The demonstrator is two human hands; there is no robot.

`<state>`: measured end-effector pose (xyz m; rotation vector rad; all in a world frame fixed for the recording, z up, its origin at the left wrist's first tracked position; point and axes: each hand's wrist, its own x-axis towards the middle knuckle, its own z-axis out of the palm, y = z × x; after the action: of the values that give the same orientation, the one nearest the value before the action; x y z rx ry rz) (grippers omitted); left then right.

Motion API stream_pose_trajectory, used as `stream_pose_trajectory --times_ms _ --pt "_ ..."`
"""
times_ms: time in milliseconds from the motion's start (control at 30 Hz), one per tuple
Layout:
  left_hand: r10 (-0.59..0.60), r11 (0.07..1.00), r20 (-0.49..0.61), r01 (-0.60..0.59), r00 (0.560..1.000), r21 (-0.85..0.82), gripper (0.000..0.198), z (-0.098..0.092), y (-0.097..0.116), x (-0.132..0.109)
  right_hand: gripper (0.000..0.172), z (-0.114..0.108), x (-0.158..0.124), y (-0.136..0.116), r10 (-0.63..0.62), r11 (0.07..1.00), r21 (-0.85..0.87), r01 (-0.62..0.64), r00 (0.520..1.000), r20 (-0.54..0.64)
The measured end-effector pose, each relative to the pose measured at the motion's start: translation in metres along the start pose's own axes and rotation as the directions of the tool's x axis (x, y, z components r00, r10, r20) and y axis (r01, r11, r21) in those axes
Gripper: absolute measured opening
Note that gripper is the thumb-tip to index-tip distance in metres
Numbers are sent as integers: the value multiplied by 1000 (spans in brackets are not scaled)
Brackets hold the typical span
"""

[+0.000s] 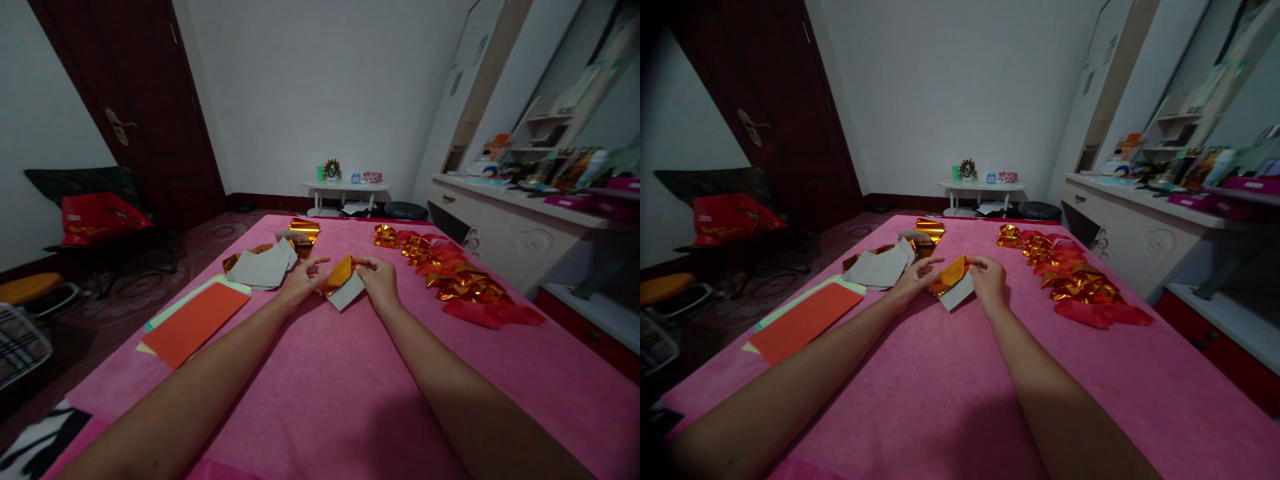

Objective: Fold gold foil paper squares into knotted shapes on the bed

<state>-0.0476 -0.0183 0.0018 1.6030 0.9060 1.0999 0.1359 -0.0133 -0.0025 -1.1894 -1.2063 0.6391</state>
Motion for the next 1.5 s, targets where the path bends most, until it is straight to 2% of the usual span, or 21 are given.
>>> stream_pose_trajectory --times_ms 100,167,367,467,567,767,867,967,1167,1367,1500 --pt "64 994 128 -75 990 84 83 0 2 -4 30 -1 2 5 -19 998 -56 17 999 -44" --pt "116 982 157 -137 981 132 87 2 0 -6 31 -2 3 7 -17 998 -69 13 998 -62" --pt "191 969 166 -212 968 124 60 9 -1 -7 29 -1 4 11 0 998 -55 -4 997 -83" --pt "164 973 120 -180 979 142 49 11 1 -7 28 -1 4 12 7 998 -64 -12 997 -79" --pt "90 990 68 -96 994 106 41 9 -2 -4 28 -1 3 11 19 999 -40 -22 998 -60" --pt "-12 981 -53 2 999 -192 31 5 -13 3 27 1 -1 4 23 999 48 -24 1000 20" --pt "-96 961 -97 68 991 -267 24 2 -13 4 31 2 -3 -2 28 994 102 -35 997 75" --pt "-145 953 -109 109 983 -283 23 1 -12 4 37 3 -5 -7 40 987 152 -59 991 131" --pt "-144 962 -78 121 987 -243 28 1 -8 3 42 1 -8 -12 39 982 175 -74 980 195" --pt "-161 950 -53 140 986 -277 27 -1 -10 4 41 -5 -7 -17 104 963 207 -174 945 311" --pt "-172 938 -40 151 984 -311 26 -4 -13 5 49 -9 -5 -15 104 943 252 -218 910 402"
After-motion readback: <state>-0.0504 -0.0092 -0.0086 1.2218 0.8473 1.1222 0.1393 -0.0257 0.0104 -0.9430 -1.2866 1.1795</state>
